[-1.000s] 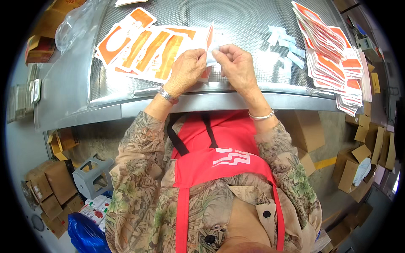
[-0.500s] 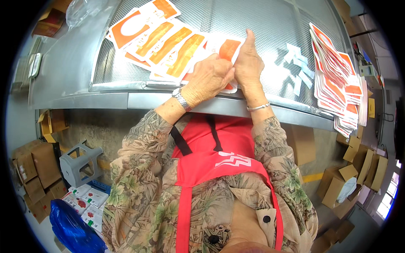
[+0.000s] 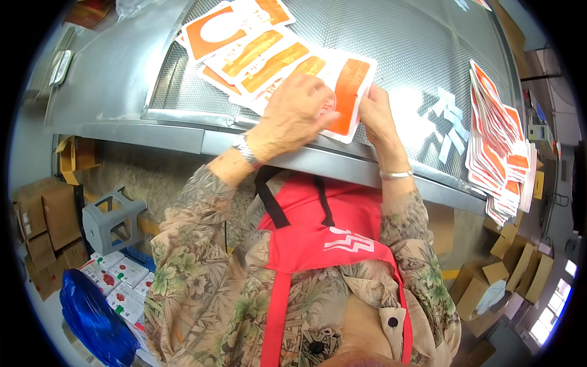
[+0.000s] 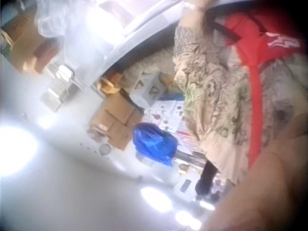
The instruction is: The person picks up orange paper labels and small blue packets from a metal table, stacks them together, and puts them into clear plastic bags.
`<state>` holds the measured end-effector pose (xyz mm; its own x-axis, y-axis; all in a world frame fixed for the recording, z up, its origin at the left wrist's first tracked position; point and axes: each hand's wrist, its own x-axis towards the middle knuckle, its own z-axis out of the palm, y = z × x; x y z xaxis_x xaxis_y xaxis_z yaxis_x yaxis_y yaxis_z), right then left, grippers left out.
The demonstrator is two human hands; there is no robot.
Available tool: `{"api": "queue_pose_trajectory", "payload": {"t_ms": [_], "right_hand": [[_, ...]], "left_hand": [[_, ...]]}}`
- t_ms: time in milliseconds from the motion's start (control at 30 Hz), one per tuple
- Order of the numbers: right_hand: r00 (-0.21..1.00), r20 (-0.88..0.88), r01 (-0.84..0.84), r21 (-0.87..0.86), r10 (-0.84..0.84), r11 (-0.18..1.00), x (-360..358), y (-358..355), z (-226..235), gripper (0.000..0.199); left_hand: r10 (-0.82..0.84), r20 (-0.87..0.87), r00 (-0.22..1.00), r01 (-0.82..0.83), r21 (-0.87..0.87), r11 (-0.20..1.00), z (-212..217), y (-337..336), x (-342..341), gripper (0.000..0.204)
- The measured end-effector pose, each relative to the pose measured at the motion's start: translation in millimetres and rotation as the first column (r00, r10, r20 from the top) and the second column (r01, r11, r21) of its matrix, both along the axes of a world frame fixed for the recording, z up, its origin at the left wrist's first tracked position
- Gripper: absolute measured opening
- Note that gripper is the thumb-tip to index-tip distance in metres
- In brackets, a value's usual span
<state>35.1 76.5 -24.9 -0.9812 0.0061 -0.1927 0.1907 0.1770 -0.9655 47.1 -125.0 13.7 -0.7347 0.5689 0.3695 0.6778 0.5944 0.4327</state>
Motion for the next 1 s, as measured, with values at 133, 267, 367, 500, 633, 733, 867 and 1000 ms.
{"api": "queue_pose_trajectory", "payload": {"t_ms": [133,267,367,500,633,733,867,1000], "right_hand": [[0.958,0.284,0.186,-0.706,0.033,0.684,21.7,-19.6,35.4,0.055],[0.969,0.181,0.112,-0.929,0.168,0.354,23.7,-35.9,24.7,0.054],[0.978,0.186,0.073,-0.736,0.096,0.673,13.2,-55.7,23.7,0.048],[0.950,0.291,0.195,-0.839,0.116,0.508,-8.5,-83.8,11.0,0.048],[0.919,0.320,0.232,-0.910,0.228,0.343,-19.8,-81.7,-8.2,0.045],[0.912,0.355,0.240,-0.869,0.206,0.433,-20.5,-78.6,2.8,0.044],[0.892,0.412,0.263,-0.808,0.187,0.528,-19.1,-72.4,4.8,0.044],[0.893,0.409,0.268,-0.818,0.187,0.509,-18.4,-84.6,12.5,0.046]], "left_hand": [[0.293,-0.230,0.928,-0.329,-0.141,0.934,-21.1,-58.5,-22.3,0.046],[0.270,0.014,0.963,-0.262,-0.207,0.943,-37.1,-98.8,-41.7,0.054],[0.216,0.087,0.972,-0.193,-0.215,0.957,-33.1,-101.5,-49.7,0.051],[0.226,0.008,0.974,-0.224,-0.115,0.968,-37.5,-101.4,-58.3,0.041],[0.204,-0.052,0.978,-0.210,-0.158,0.965,-33.1,-102.4,-65.9,0.031],[0.155,-0.019,0.988,-0.154,-0.295,0.943,-34.1,-111.0,-70.9,0.026],[0.129,-0.199,0.971,-0.169,-0.195,0.966,-26.8,-123.3,-73.9,0.013],[0.128,-0.196,0.972,-0.159,-0.153,0.975,-20.9,-139.4,-67.7,0.026]]}}
